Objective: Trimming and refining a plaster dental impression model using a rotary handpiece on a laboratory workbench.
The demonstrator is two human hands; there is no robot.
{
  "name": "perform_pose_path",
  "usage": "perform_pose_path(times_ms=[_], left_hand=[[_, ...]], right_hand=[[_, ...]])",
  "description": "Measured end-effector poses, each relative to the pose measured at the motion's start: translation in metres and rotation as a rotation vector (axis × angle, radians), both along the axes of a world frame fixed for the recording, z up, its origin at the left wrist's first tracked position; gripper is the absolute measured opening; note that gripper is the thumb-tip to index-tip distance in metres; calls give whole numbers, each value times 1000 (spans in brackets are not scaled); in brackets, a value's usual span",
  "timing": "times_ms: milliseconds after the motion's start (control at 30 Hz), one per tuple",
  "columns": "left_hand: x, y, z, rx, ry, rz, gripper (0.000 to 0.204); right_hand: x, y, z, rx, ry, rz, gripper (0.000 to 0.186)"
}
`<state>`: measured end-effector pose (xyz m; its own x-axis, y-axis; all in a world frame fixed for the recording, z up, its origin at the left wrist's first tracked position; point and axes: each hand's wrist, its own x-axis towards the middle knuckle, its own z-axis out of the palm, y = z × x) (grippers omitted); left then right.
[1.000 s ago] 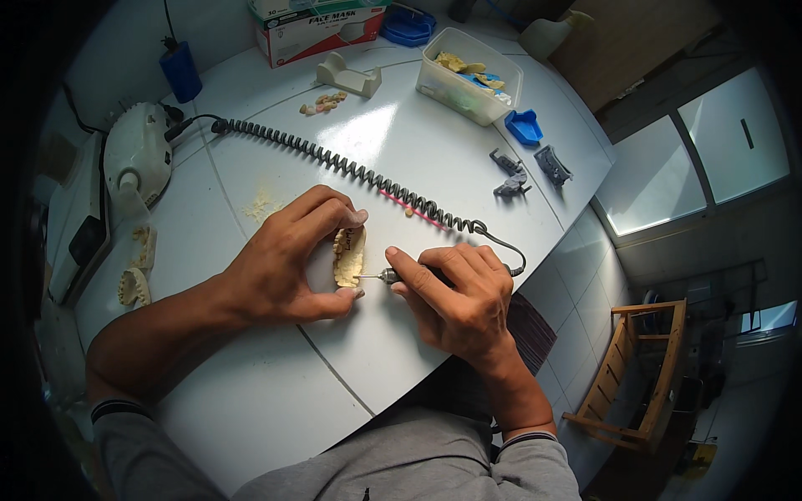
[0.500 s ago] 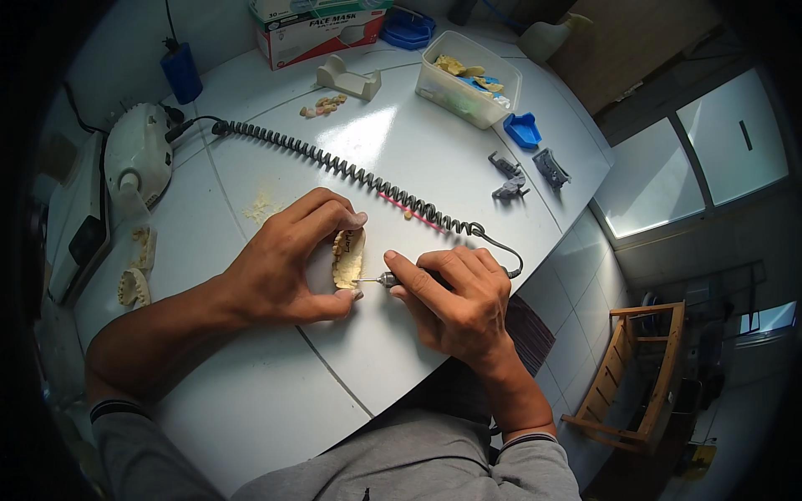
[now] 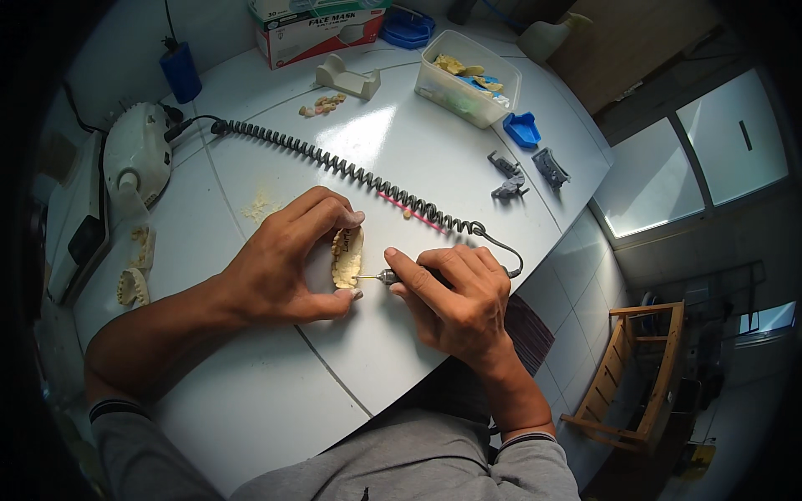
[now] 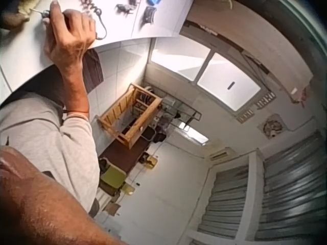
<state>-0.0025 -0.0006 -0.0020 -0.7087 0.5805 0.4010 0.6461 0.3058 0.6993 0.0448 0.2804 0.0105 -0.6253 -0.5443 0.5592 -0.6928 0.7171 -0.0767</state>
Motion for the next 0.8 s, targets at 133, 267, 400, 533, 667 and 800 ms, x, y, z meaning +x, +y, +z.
perform_pose_path(times_ms=[133,267,400,533,667,800], left_hand=[[0,-1,-1,-5,-8,0,69],[0,0,-1,9,3,-6,69],[1,1,-1,3,6,-1,70],[0,-1,-1,-3,-1,2,70],[0,0,0,-3,0,-4,69],[1,0,0,-12,-11,2,70]], right_hand=[[-1,-1,0,5,-4,-24,40],[0,-1,0,-15,-10,23,40],[1,-1,0,11,7,-28,40],[1,-2,-1,16,4,-38,40],[1,0,0,-28,-8,11,40],[1,-1,0,-5,-5,-7,41]])
